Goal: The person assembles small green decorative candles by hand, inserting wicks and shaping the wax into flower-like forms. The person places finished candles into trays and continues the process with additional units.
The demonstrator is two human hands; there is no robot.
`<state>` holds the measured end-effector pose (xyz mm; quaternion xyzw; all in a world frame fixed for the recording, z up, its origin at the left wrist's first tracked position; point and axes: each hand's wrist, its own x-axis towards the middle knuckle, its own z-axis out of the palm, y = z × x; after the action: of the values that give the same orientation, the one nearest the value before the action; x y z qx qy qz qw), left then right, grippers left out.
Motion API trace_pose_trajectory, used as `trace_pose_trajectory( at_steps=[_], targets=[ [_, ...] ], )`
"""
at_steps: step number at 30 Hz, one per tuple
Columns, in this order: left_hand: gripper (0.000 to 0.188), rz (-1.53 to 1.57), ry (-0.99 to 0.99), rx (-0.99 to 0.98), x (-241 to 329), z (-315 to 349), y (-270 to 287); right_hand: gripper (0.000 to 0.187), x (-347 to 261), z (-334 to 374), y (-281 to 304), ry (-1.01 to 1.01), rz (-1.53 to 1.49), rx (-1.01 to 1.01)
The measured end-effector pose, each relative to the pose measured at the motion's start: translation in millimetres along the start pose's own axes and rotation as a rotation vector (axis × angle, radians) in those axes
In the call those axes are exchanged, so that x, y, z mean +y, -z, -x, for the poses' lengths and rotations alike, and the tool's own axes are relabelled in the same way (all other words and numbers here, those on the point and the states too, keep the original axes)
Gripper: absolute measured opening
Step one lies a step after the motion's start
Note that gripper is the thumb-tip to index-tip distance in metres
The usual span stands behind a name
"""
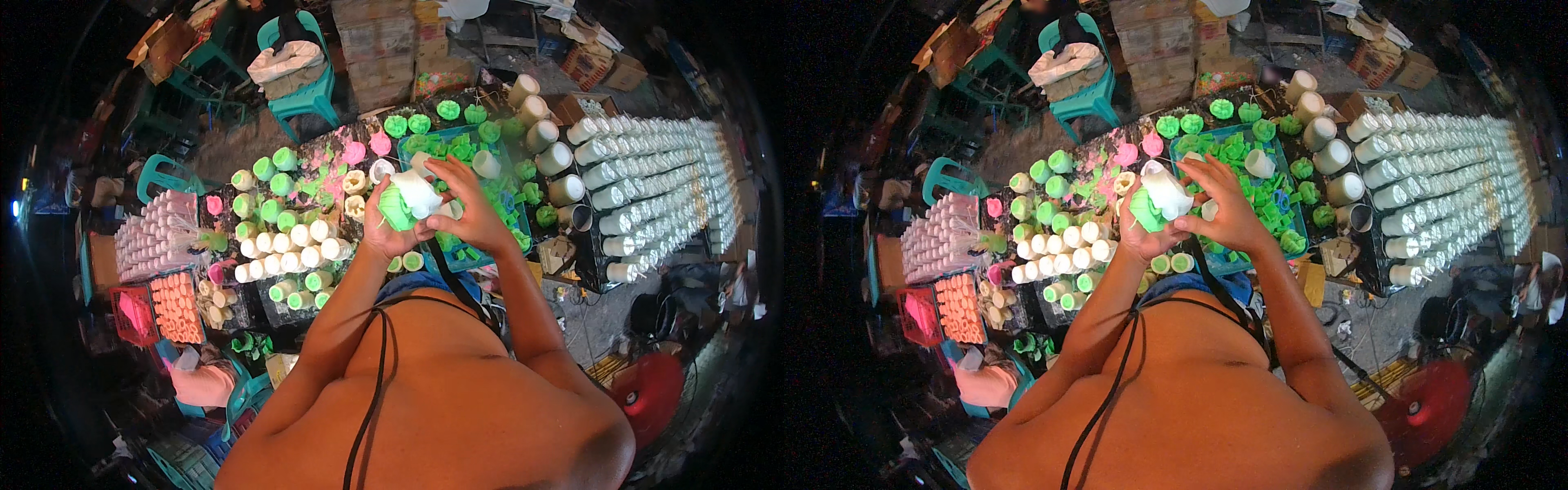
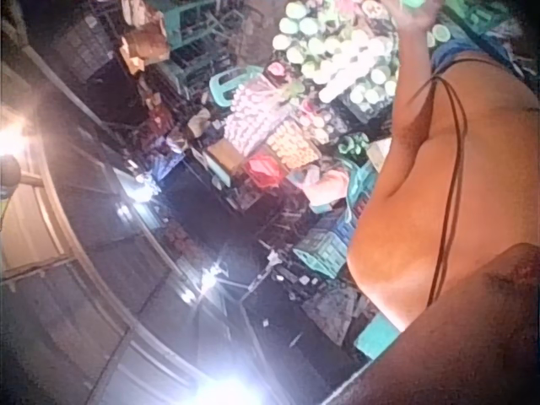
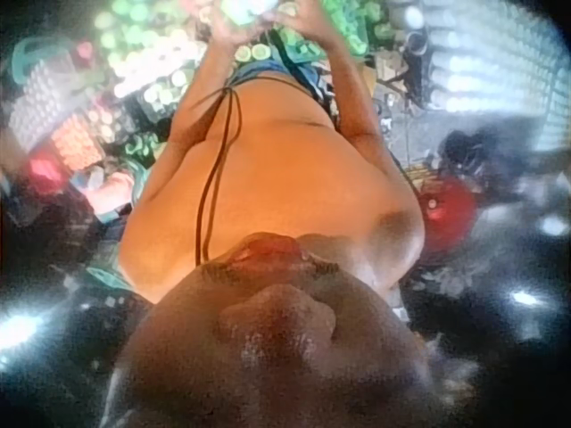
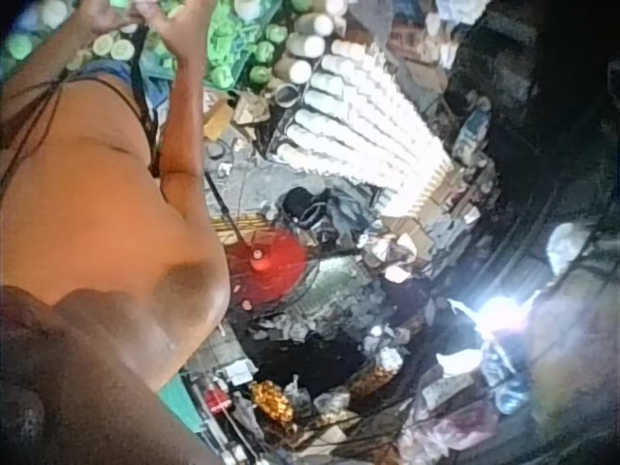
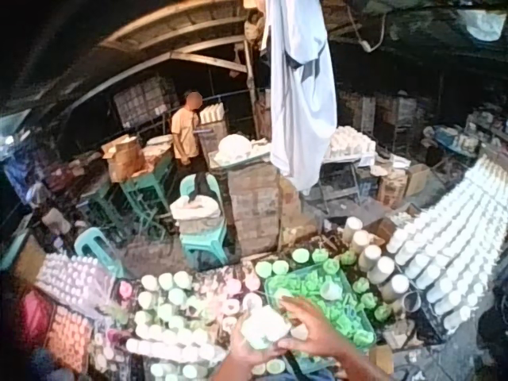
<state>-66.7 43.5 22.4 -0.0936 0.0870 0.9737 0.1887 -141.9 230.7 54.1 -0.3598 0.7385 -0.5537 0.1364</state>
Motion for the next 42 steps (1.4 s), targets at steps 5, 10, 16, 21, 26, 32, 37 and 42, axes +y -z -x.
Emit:
trace_pose_trajectory(
  at_steps=[5,10,16,21,26,32,37,42],
  targets=[
    [0.056,0.034,0.104,-0.066,-12,0,11,0.103,-26,-13,14,0.019,0.054,-0.246],
    [0.07,0.088,0.037,0.139,-20,-13,-10,0.102,-45,-13,19,-0.041,-0.091,-0.295],
    [0.082,-0.004,0.088,0.034,-17,-13,11,0.09,-41,-8,12,-0.026,-0.032,-0.131],
    [0.067,-0.043,-0.048,0.325,-15,-18,13,0.08,-22,-13,7,0.016,0.081,0.05],
    [0.061,-0.203,-0.201,0.307,-22,-14,-17,0.079,1,-17,6,-0.083,-0.064,0.111],
    [0.048,-0.299,-0.401,0.25,-29,-22,5,0.085,6,-14,-5,-0.097,-0.162,0.172],
    [0.046,-0.231,-0.454,0.263,-27,-23,-3,0.087,3,-13,-20,-0.03,0.025,0.283],
    [0.042,-0.005,-0.341,0.311,-18,-21,11,0.082,-29,-14,-25,-0.137,0.246,0.252]
  ],
)
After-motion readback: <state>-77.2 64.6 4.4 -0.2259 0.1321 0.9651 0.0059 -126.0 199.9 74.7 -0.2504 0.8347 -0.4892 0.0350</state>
